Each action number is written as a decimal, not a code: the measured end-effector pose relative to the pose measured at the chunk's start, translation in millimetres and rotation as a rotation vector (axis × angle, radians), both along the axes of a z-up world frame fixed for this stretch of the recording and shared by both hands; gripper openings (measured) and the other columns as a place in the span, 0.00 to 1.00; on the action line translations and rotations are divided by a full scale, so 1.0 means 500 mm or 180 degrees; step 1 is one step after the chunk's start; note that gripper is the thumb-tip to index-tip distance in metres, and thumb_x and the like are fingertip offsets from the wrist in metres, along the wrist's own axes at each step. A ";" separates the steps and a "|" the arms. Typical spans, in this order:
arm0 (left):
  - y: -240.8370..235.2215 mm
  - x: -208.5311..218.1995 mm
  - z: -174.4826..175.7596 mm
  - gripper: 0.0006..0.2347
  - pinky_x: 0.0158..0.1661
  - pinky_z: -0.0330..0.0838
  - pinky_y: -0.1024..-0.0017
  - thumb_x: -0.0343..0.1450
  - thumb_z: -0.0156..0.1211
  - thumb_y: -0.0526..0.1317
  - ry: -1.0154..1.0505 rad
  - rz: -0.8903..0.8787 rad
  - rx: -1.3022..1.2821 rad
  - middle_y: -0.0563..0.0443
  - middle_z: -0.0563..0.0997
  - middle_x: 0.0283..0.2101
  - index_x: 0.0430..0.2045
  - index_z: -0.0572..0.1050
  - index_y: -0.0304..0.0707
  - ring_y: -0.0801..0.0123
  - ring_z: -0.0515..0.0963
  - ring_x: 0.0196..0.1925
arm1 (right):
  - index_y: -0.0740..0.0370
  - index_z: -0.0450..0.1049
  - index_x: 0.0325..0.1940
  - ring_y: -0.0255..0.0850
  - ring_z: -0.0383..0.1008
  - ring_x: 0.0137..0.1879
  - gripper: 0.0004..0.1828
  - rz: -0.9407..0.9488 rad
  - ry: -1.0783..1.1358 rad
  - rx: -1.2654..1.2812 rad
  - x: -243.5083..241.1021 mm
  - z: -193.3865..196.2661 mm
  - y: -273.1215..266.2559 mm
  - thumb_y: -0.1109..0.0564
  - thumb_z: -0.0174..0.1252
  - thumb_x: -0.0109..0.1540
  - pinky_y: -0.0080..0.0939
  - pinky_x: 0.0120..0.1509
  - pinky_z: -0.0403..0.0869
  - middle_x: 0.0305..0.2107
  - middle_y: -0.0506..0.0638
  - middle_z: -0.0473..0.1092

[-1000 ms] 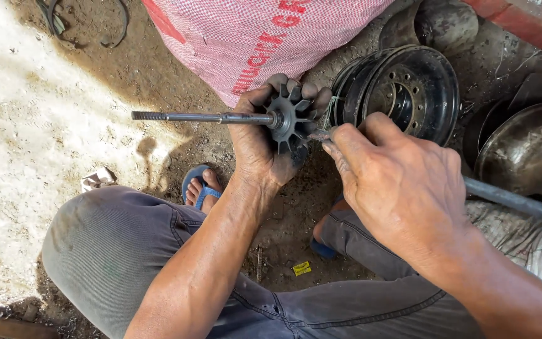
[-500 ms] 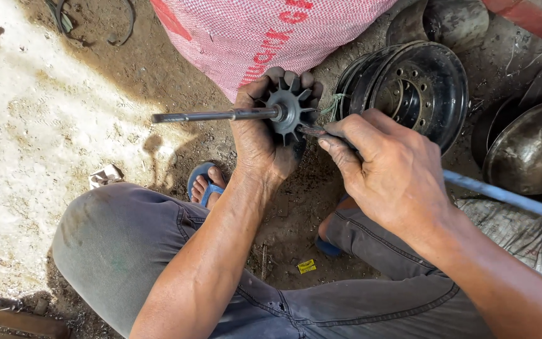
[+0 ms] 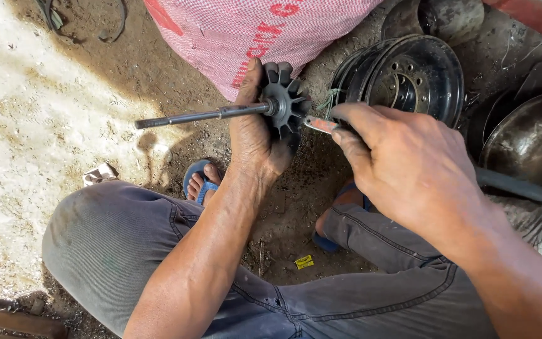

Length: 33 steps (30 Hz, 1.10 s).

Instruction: Cleaning and deburring a metal turbine component using a hand file and a brush.

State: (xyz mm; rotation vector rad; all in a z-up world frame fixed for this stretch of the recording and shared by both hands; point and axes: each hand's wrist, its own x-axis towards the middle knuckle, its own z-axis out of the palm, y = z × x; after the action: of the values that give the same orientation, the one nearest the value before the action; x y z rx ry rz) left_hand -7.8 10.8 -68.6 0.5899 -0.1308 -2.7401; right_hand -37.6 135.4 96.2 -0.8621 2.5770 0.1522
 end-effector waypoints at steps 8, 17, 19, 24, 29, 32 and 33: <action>0.004 0.002 0.003 0.12 0.29 0.71 0.68 0.72 0.58 0.47 0.0121 0.0071 0.0079 0.51 0.77 0.30 0.24 0.70 0.41 0.66 0.74 0.26 | 0.53 0.76 0.59 0.58 0.79 0.22 0.16 0.0725 0.0797 -0.0280 0.032 -0.052 0.011 0.58 0.54 0.67 0.67 0.21 0.81 0.32 0.49 0.70; -0.010 -0.004 -0.001 0.09 0.34 0.71 0.68 0.73 0.59 0.45 0.0166 0.0309 0.0154 0.56 0.77 0.31 0.26 0.73 0.43 0.72 0.72 0.28 | 0.50 0.78 0.63 0.52 0.75 0.23 0.19 0.0662 0.0677 -0.1132 0.037 -0.084 0.014 0.58 0.58 0.67 0.65 0.25 0.80 0.32 0.47 0.72; -0.012 -0.002 -0.003 0.09 0.29 0.68 0.71 0.73 0.58 0.45 0.0000 0.0408 0.0037 0.56 0.75 0.30 0.26 0.69 0.45 0.70 0.72 0.26 | 0.49 0.75 0.55 0.66 0.74 0.27 0.13 0.0387 0.0618 -0.1018 0.047 -0.097 0.014 0.55 0.59 0.65 0.71 0.23 0.71 0.33 0.50 0.70; -0.015 -0.002 -0.009 0.09 0.33 0.75 0.68 0.72 0.62 0.47 -0.0111 0.0384 0.0119 0.56 0.80 0.32 0.30 0.74 0.44 0.71 0.76 0.28 | 0.54 0.81 0.56 0.51 0.77 0.35 0.13 0.0569 0.0266 -0.1903 0.032 -0.091 0.013 0.59 0.56 0.70 0.57 0.35 0.75 0.38 0.51 0.77; -0.013 -0.001 -0.009 0.09 0.34 0.74 0.67 0.72 0.61 0.48 -0.0022 0.0395 0.0085 0.56 0.80 0.32 0.30 0.73 0.46 0.73 0.75 0.28 | 0.54 0.79 0.53 0.55 0.73 0.26 0.08 0.0593 0.0655 -0.1627 0.041 -0.097 0.020 0.57 0.57 0.70 0.62 0.21 0.71 0.33 0.49 0.72; -0.015 0.000 -0.014 0.08 0.35 0.72 0.65 0.70 0.64 0.47 0.0003 0.0394 0.0199 0.57 0.79 0.31 0.26 0.75 0.47 0.72 0.74 0.30 | 0.63 0.79 0.48 0.52 0.79 0.37 0.07 0.0621 0.0182 -0.2126 0.040 -0.087 0.014 0.61 0.56 0.70 0.55 0.36 0.76 0.40 0.55 0.79; -0.014 -0.001 -0.011 0.09 0.34 0.71 0.66 0.70 0.64 0.47 0.0036 0.0368 0.0175 0.57 0.79 0.31 0.26 0.73 0.47 0.73 0.74 0.30 | 0.62 0.75 0.45 0.55 0.77 0.35 0.05 0.0496 0.0091 -0.1878 0.037 -0.087 0.013 0.59 0.55 0.70 0.58 0.33 0.73 0.39 0.54 0.78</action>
State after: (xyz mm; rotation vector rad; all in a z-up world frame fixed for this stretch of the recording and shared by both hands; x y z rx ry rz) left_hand -8.4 4.0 -74.0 0.5778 -0.0180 -2.6417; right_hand -18.9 142.1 52.9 -1.2662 2.6092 -0.5835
